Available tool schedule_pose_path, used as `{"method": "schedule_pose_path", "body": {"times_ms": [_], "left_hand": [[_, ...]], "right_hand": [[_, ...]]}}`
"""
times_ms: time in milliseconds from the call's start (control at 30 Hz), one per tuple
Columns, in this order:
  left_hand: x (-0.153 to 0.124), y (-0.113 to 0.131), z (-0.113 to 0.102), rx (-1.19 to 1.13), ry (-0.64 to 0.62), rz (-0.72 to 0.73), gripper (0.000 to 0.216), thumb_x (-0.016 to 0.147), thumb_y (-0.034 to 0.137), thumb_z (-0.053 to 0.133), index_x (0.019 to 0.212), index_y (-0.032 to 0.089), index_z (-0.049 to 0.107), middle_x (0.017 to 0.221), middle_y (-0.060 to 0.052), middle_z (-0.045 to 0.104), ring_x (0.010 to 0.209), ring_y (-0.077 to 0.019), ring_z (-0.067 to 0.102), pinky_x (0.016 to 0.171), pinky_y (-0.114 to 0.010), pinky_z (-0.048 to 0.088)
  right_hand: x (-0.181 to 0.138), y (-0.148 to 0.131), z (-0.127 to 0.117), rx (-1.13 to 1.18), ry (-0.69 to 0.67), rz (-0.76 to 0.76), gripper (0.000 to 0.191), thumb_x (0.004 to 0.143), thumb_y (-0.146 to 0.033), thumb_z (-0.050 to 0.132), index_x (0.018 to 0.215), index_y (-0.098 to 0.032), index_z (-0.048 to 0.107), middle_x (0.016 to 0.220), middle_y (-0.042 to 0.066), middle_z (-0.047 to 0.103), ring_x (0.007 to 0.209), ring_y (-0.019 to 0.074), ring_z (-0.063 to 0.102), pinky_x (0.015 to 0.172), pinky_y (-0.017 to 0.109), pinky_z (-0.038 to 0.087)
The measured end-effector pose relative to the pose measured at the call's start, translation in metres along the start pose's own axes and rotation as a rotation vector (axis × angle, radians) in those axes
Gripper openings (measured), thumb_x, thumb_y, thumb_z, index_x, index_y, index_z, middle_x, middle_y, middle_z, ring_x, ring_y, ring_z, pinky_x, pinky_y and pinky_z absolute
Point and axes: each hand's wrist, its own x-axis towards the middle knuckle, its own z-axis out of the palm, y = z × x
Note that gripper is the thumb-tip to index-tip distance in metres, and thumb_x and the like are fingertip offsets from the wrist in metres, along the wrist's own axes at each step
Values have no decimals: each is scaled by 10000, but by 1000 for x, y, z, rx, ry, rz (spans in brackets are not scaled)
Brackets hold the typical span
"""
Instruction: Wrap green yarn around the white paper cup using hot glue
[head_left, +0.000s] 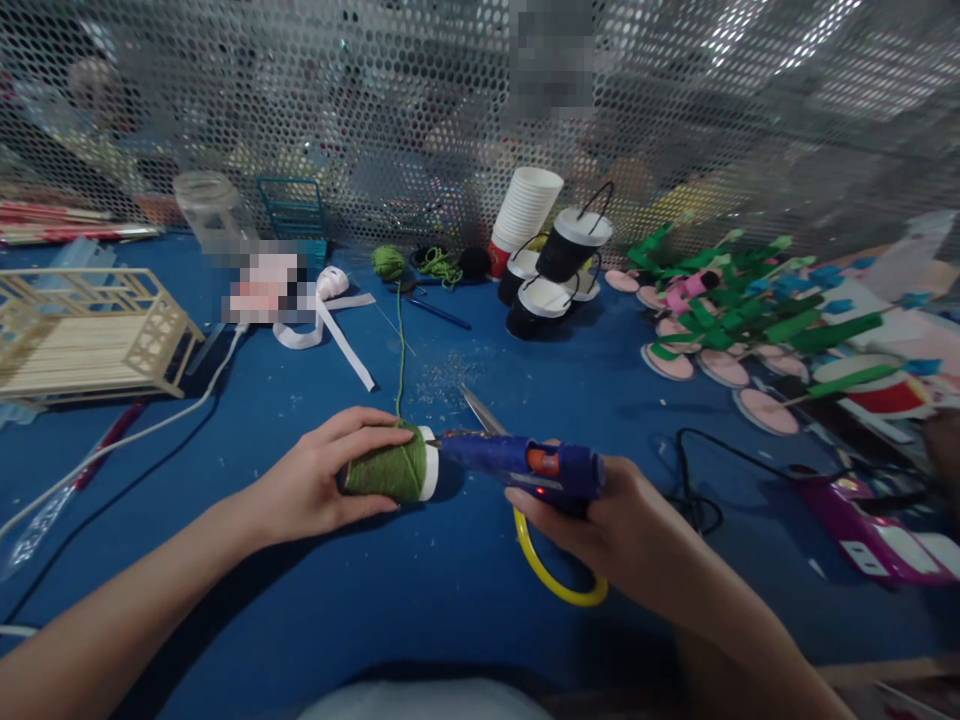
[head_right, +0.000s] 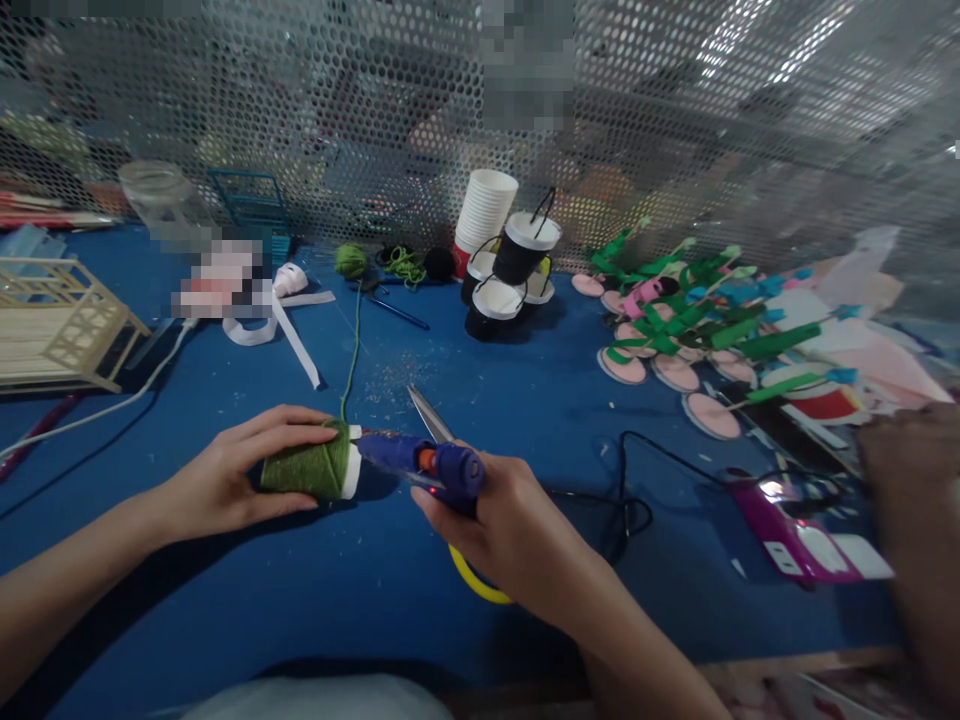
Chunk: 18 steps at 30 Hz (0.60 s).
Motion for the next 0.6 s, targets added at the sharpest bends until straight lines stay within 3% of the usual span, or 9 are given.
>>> {"method": "schedule_pose_path", "body": {"times_ms": [600], "left_hand": [[-2, 3, -2, 68, -78, 61, 390, 810, 242, 576, 1186, 210, 479, 1231, -116, 458, 1129, -239, 443, 940, -384, 410]], "right_hand": [[2, 2, -1, -11, -36, -6, 231, 772, -270, 503, 562, -202, 438, 500, -23, 478, 444, 100, 444, 377, 197, 362]]}}
